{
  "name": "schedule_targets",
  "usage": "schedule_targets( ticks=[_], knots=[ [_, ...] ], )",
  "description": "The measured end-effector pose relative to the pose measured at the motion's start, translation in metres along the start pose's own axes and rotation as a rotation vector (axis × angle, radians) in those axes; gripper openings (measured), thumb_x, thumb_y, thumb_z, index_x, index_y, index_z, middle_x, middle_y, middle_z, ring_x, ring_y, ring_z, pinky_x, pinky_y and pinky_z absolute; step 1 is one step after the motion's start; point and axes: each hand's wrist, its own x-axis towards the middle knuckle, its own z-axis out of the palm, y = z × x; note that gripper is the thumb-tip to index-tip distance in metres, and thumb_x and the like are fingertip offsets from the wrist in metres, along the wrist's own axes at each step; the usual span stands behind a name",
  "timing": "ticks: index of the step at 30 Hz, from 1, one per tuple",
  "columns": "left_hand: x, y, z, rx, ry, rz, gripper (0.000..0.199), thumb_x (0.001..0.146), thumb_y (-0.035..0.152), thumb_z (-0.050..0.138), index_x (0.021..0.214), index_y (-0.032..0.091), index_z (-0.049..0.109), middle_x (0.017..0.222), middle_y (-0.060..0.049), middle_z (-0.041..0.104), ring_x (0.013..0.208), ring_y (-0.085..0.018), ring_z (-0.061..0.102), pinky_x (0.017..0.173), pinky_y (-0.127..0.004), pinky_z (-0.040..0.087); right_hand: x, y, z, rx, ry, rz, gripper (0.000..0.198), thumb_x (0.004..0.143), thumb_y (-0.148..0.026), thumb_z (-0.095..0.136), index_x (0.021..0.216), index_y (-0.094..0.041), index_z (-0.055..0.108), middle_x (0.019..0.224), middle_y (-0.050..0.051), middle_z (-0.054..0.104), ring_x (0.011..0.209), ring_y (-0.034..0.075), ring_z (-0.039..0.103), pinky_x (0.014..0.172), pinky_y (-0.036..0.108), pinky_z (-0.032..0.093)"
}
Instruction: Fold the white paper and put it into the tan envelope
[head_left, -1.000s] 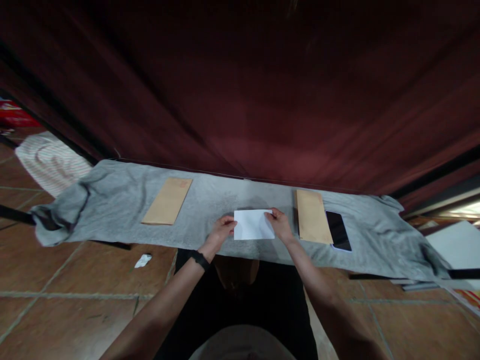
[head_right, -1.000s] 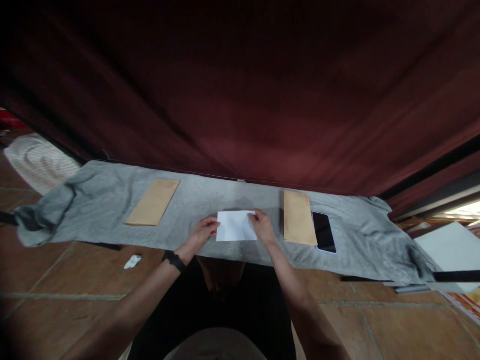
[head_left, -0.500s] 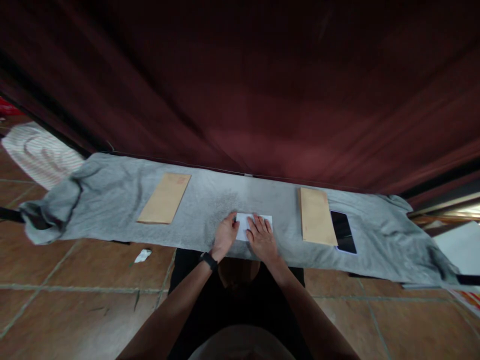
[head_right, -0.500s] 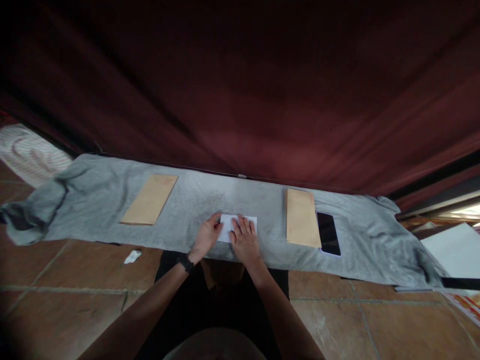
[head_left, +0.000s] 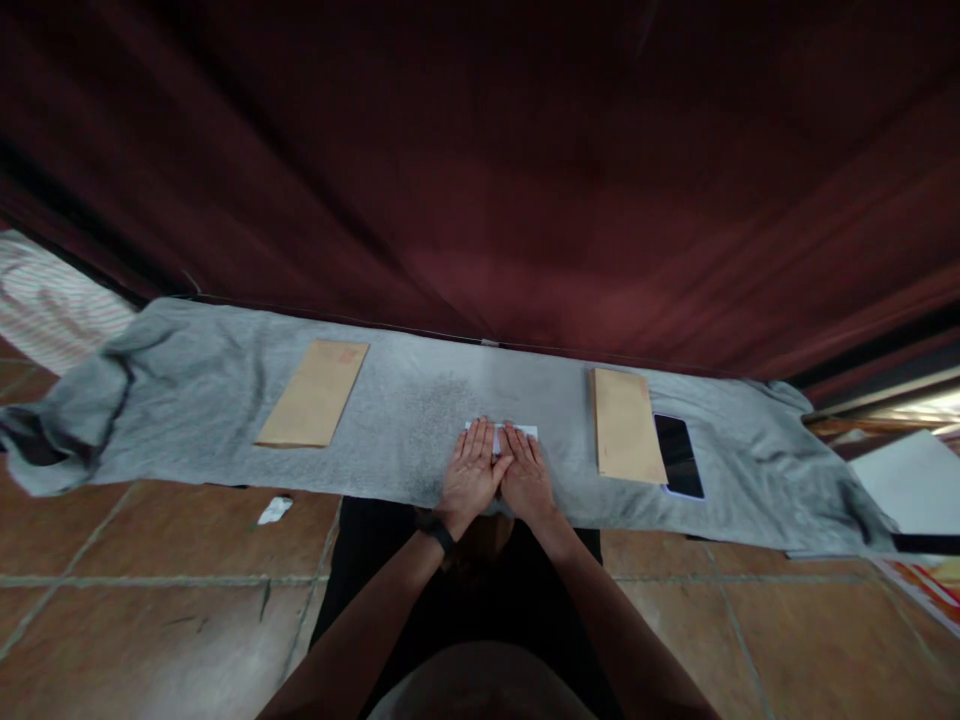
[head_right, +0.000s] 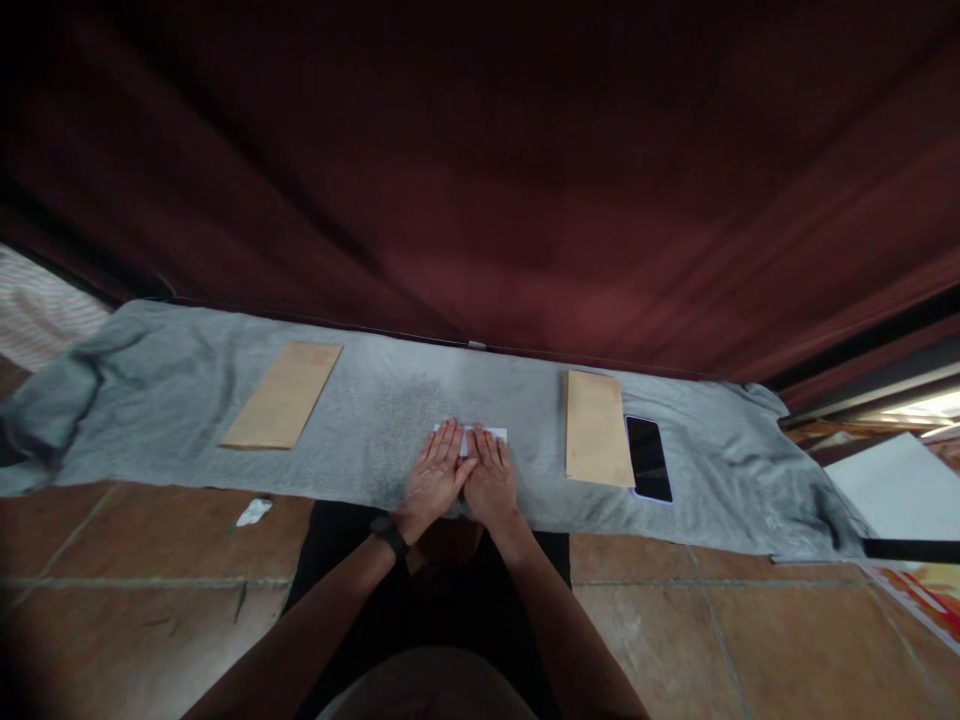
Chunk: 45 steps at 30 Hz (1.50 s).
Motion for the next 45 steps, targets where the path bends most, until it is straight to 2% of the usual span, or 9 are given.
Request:
schedule_targets(
  ticks=[6, 14, 19, 23, 27, 33, 40, 43, 45],
  knots=[
    [-0.007, -0.008, -0.003, 0.063, -0.012, -0.012, 0.07, 0.101, 0.047, 0.035, 0.155, 0.003, 0.031, 0.162, -0.02, 0.029, 0.153, -0.029, 0.021, 0.124, -0.049, 0.021, -0.01, 0.015, -0.003, 0.011, 0.05, 0.072, 0.057, 0.103, -0.029, 0.038, 0.156, -0.008, 0.033, 0.159, 0.017, 0.038, 0.147, 0.029, 0.036, 0.121, 0.05, 0.026],
    [-0.013, -0.009, -0.004, 0.081, 0.029, -0.076, 0.069, 0.101, 0.046, 0.032, 0.153, 0.0, 0.033, 0.16, -0.023, 0.033, 0.152, -0.031, 0.025, 0.123, -0.05, 0.022, -0.023, 0.034, -0.01, 0.005, 0.093, 0.129, 0.056, 0.105, -0.033, 0.038, 0.154, -0.008, 0.035, 0.157, 0.017, 0.041, 0.146, 0.028, 0.038, 0.12, 0.049, 0.028],
    [-0.013, -0.01, -0.006, 0.097, 0.008, -0.078, 0.069, 0.1, 0.045, 0.033, 0.154, 0.002, 0.032, 0.16, -0.022, 0.033, 0.152, -0.031, 0.025, 0.123, -0.051, 0.022, -0.013, 0.017, -0.013, 0.027, 0.095, 0.152, 0.053, 0.104, -0.031, 0.039, 0.154, -0.011, 0.038, 0.156, 0.016, 0.044, 0.146, 0.029, 0.038, 0.12, 0.05, 0.028],
    [-0.013, -0.011, -0.008, 0.121, -0.041, -0.055, 0.066, 0.098, 0.035, 0.036, 0.154, 0.001, 0.032, 0.162, -0.021, 0.03, 0.153, -0.03, 0.022, 0.124, -0.049, 0.021, -0.007, -0.005, -0.007, 0.046, 0.039, 0.066, 0.052, 0.105, -0.033, 0.04, 0.153, -0.013, 0.04, 0.159, 0.013, 0.038, 0.148, 0.025, 0.036, 0.121, 0.046, 0.029],
    [-0.015, -0.015, -0.006, 0.121, -0.032, -0.071, 0.065, 0.1, 0.038, 0.034, 0.155, 0.004, 0.033, 0.162, -0.019, 0.032, 0.153, -0.029, 0.023, 0.124, -0.05, 0.02, -0.011, -0.002, -0.004, 0.02, 0.061, 0.082, 0.057, 0.104, -0.038, 0.043, 0.154, -0.012, 0.037, 0.161, 0.015, 0.035, 0.149, 0.027, 0.034, 0.121, 0.048, 0.027],
    [-0.023, -0.019, -0.007, 0.083, 0.025, -0.1, 0.065, 0.101, 0.042, 0.031, 0.154, 0.004, 0.033, 0.159, -0.02, 0.035, 0.152, -0.031, 0.026, 0.123, -0.052, 0.02, -0.021, 0.023, -0.01, 0.011, 0.071, 0.107, 0.06, 0.104, -0.039, 0.04, 0.154, -0.007, 0.035, 0.158, 0.017, 0.038, 0.147, 0.028, 0.037, 0.121, 0.047, 0.027],
    [-0.038, -0.022, -0.018, 0.033, 0.056, -0.135, 0.061, 0.099, 0.035, 0.034, 0.154, 0.008, 0.035, 0.159, -0.019, 0.037, 0.151, -0.031, 0.029, 0.123, -0.054, 0.021, -0.031, 0.033, -0.01, 0.004, 0.11, 0.099, 0.059, 0.104, -0.038, 0.04, 0.156, -0.009, 0.032, 0.157, 0.017, 0.041, 0.145, 0.028, 0.04, 0.12, 0.049, 0.027],
    [-0.04, -0.025, -0.022, -0.039, 0.054, -0.175, 0.057, 0.098, 0.033, 0.038, 0.149, 0.01, 0.044, 0.158, -0.017, 0.04, 0.15, -0.031, 0.031, 0.123, -0.052, 0.022, -0.032, 0.034, -0.01, 0.006, 0.108, 0.097, 0.059, 0.104, -0.038, 0.039, 0.155, -0.009, 0.033, 0.157, 0.017, 0.041, 0.145, 0.028, 0.04, 0.12, 0.049, 0.027],
    [-0.036, -0.026, -0.025, -0.167, 0.051, -0.232, 0.053, 0.096, 0.034, 0.043, 0.143, 0.012, 0.052, 0.153, -0.016, 0.047, 0.146, -0.03, 0.038, 0.121, -0.05, 0.028, -0.032, 0.034, -0.01, 0.011, 0.11, 0.094, 0.059, 0.104, -0.038, 0.039, 0.155, -0.009, 0.033, 0.157, 0.017, 0.04, 0.145, 0.028, 0.04, 0.12, 0.049, 0.028]
  ],
)
